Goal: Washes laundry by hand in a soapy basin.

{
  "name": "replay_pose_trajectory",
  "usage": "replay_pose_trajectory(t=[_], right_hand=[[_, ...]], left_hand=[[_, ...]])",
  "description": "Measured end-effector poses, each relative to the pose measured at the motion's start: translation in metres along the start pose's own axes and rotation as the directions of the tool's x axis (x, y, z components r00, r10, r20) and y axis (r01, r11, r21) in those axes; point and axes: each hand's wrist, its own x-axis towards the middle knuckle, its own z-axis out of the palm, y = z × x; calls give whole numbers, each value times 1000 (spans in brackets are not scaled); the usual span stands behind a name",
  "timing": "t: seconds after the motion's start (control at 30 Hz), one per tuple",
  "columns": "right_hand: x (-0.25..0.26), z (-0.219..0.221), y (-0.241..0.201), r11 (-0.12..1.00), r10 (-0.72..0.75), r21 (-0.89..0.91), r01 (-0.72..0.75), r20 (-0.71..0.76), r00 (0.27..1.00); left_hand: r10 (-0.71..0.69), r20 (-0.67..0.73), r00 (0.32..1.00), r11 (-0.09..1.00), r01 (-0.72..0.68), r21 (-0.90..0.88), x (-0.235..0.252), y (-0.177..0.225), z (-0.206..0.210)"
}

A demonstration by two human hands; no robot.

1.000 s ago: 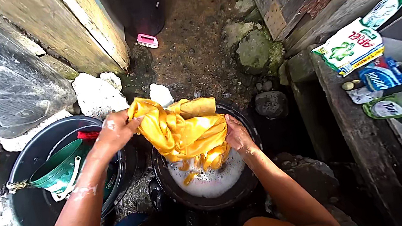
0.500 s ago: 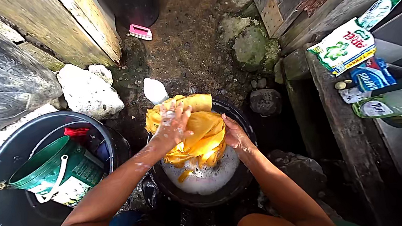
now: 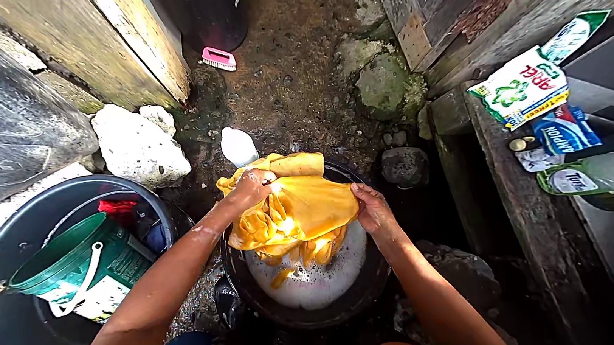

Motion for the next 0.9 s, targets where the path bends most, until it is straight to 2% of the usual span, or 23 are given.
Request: replay_pose_trajectory(t=[0.2,0.3,0.63,0.73,0.83,0.9], right_hand=[[4,-1,1,997,-84,-7,83,-68,994],[3,2,-2,996,-85,-15,84,-77,993],[18,1,-3,985,-115,-134,105,-73,991],[23,1,-1,981,-96,-179,79,-89,991],[25,-2,0,987,-79,-147,63,-106,991],[25,-8,-1,993,-75,-100,67,-80,994]], left_hand=[[-41,-32,999,992,37,-120,-5,-11,0],[-90,-37,995,993,87,-76,0,-8,-5],[-122,-214,969,990,133,38,6,-5,-11],[-38,-271,962,976,93,194,1,-1,-4],[144,-303,942,920,-15,390,-18,10,5],[148,-299,943,891,3,453,-35,17,16]])
